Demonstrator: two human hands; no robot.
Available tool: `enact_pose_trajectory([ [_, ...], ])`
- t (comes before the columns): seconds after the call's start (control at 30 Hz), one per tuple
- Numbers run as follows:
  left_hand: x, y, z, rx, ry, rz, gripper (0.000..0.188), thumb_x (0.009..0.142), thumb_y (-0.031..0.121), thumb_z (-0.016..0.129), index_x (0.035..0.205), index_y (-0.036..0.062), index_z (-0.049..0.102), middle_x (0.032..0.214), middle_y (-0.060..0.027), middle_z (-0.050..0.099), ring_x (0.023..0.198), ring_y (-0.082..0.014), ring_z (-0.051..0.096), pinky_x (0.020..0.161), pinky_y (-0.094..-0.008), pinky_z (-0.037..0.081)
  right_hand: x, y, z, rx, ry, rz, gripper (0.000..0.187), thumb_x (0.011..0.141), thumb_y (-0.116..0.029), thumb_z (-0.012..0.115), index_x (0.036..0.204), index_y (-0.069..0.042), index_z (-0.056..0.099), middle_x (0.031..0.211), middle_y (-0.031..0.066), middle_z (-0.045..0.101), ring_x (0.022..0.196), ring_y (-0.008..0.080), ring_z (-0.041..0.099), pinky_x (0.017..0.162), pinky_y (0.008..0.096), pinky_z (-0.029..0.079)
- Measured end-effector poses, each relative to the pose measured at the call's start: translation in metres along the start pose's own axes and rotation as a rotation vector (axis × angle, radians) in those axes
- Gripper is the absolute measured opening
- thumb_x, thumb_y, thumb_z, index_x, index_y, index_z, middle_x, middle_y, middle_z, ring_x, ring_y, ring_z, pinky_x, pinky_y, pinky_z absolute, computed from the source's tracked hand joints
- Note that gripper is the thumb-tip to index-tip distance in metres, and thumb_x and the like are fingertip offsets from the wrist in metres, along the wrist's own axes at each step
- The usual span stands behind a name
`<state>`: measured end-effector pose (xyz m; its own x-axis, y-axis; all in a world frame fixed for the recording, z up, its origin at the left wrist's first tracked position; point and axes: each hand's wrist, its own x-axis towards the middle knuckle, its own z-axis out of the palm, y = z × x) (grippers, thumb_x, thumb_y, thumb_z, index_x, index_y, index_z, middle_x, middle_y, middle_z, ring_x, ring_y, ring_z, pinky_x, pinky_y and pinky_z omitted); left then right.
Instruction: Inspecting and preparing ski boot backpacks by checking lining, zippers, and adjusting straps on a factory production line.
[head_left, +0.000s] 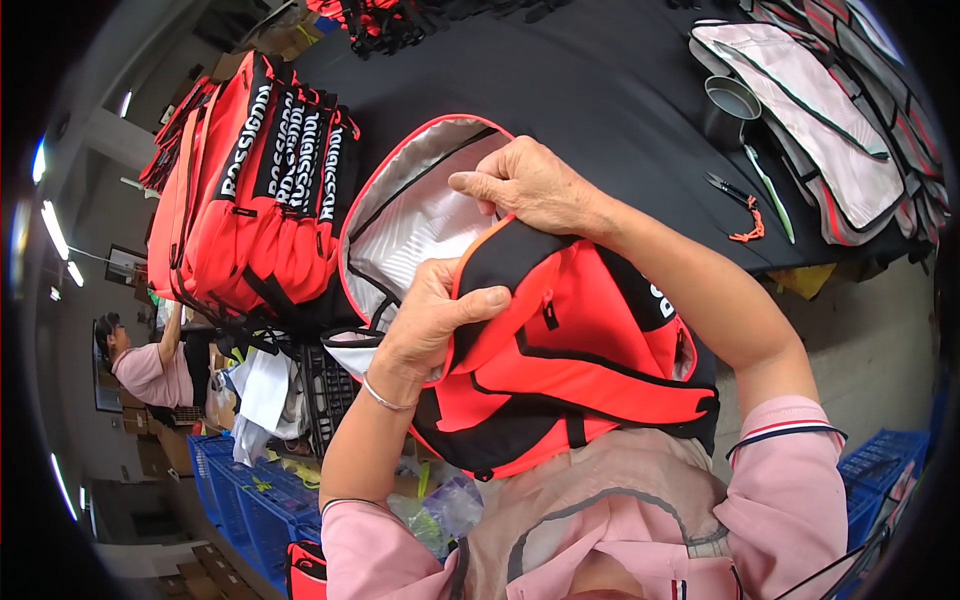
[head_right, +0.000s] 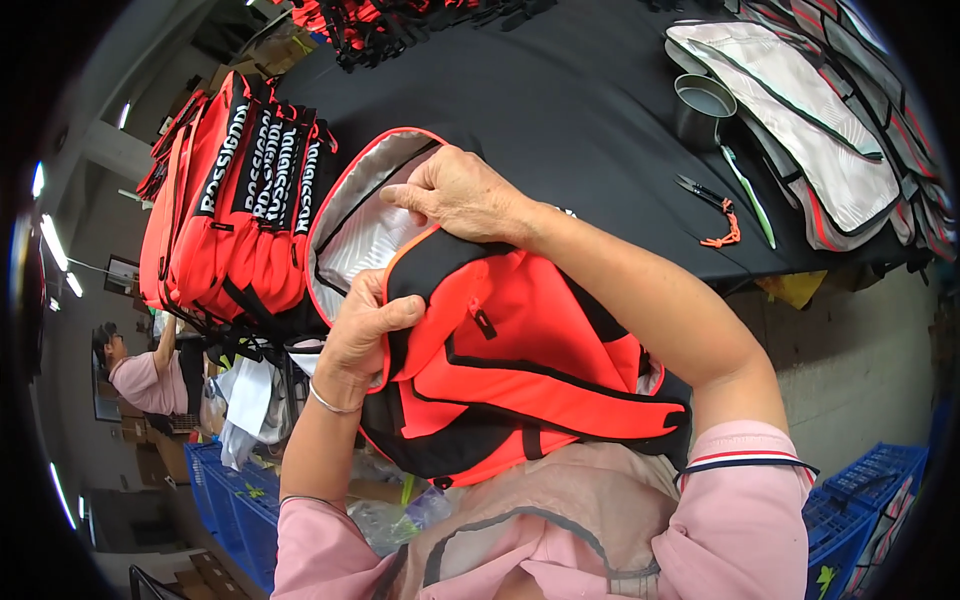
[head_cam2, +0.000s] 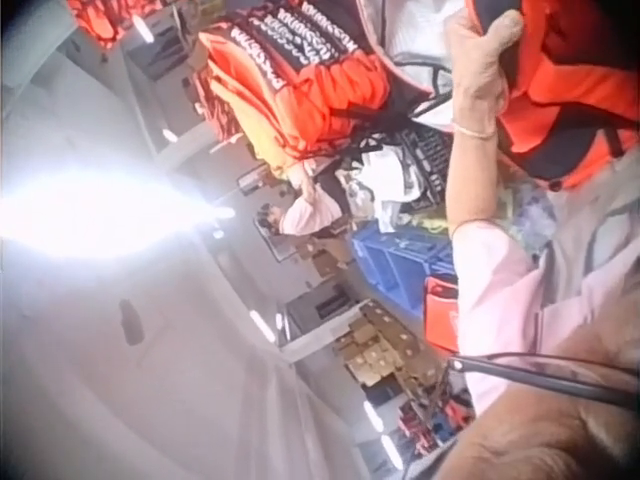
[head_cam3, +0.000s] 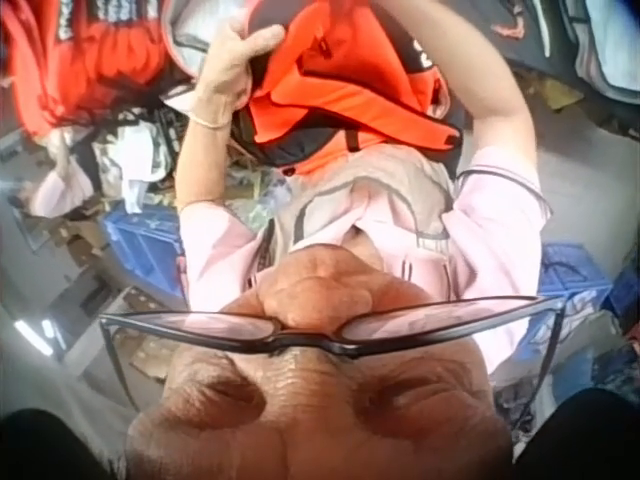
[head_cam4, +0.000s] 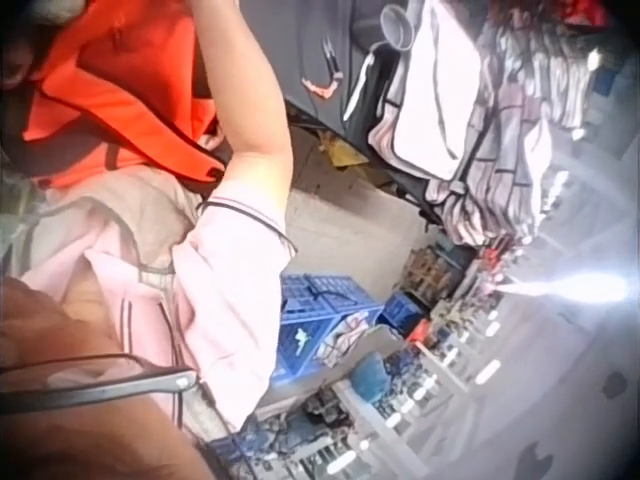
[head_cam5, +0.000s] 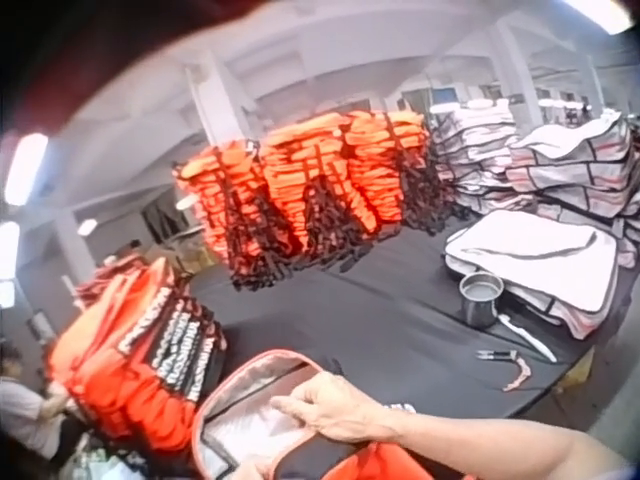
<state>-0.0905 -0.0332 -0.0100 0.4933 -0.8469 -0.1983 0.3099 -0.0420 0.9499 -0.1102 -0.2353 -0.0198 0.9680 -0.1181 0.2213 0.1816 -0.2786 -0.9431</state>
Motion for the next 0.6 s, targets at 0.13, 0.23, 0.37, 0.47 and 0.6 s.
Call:
enact_pose_trajectory([
  [0.13,0.005,-0.009,0.004,-0.084,-0.006,-0.043,0.032,0.082,0.012,0.078,0.109,-0.0036,0.068,0.094,-0.0062,0.071,0.080,-0.0101,0.066,0.076,-0.0256,0.055,0.008,0.014,0.010,0.076,-0.049,-0.079,0.050,0.094,-0.041,0.065,0.064,-0.001,0.065,0.056,-0.0005,0.055,0.054,0.0070,0.047,0.053,0.0267,0.040],
  [0.23,0.007,-0.005,0.000,-0.084,0.044,-0.057,0.031,0.087,0.017,0.075,0.109,-0.0034,0.068,0.095,-0.0056,0.071,0.079,-0.0095,0.066,0.075,-0.0254,0.055,0.016,0.015,0.009,0.041,0.054,-0.013,0.050,0.094,-0.041,0.065,0.064,-0.002,0.065,0.056,-0.0011,0.054,0.053,0.0065,0.046,0.053,0.0264,0.040],
  [0.37,0.008,0.006,-0.001,0.029,0.061,-0.025,0.046,0.088,0.023,0.074,0.122,-0.0055,0.061,0.102,-0.0056,0.068,0.085,-0.0087,0.064,0.079,-0.0242,0.054,0.018,0.021,0.000,0.026,0.112,0.031,0.049,0.094,-0.041,0.065,0.064,-0.002,0.065,0.055,-0.0014,0.053,0.053,0.0065,0.047,0.052,0.0263,0.041],
  [0.47,0.007,0.012,-0.003,0.234,-0.010,0.008,0.055,0.086,0.022,0.076,0.128,-0.0070,0.057,0.110,-0.0064,0.065,0.090,-0.0074,0.060,0.081,-0.0232,0.052,0.017,0.024,-0.004,0.052,0.108,0.002,0.049,0.095,-0.040,0.065,0.064,-0.002,0.064,0.055,-0.0015,0.053,0.052,0.0060,0.048,0.051,0.0250,0.040],
  [0.6,0.008,0.015,0.000,0.054,0.009,-0.047,0.050,0.084,0.023,0.078,0.122,-0.0061,0.062,0.102,-0.0039,0.067,0.086,-0.0065,0.060,0.079,-0.0230,0.052,0.022,0.028,0.001,0.093,0.048,0.009,0.049,0.096,-0.040,0.064,0.064,-0.002,0.064,0.056,-0.0020,0.053,0.052,0.0052,0.049,0.049,0.0236,0.040],
])
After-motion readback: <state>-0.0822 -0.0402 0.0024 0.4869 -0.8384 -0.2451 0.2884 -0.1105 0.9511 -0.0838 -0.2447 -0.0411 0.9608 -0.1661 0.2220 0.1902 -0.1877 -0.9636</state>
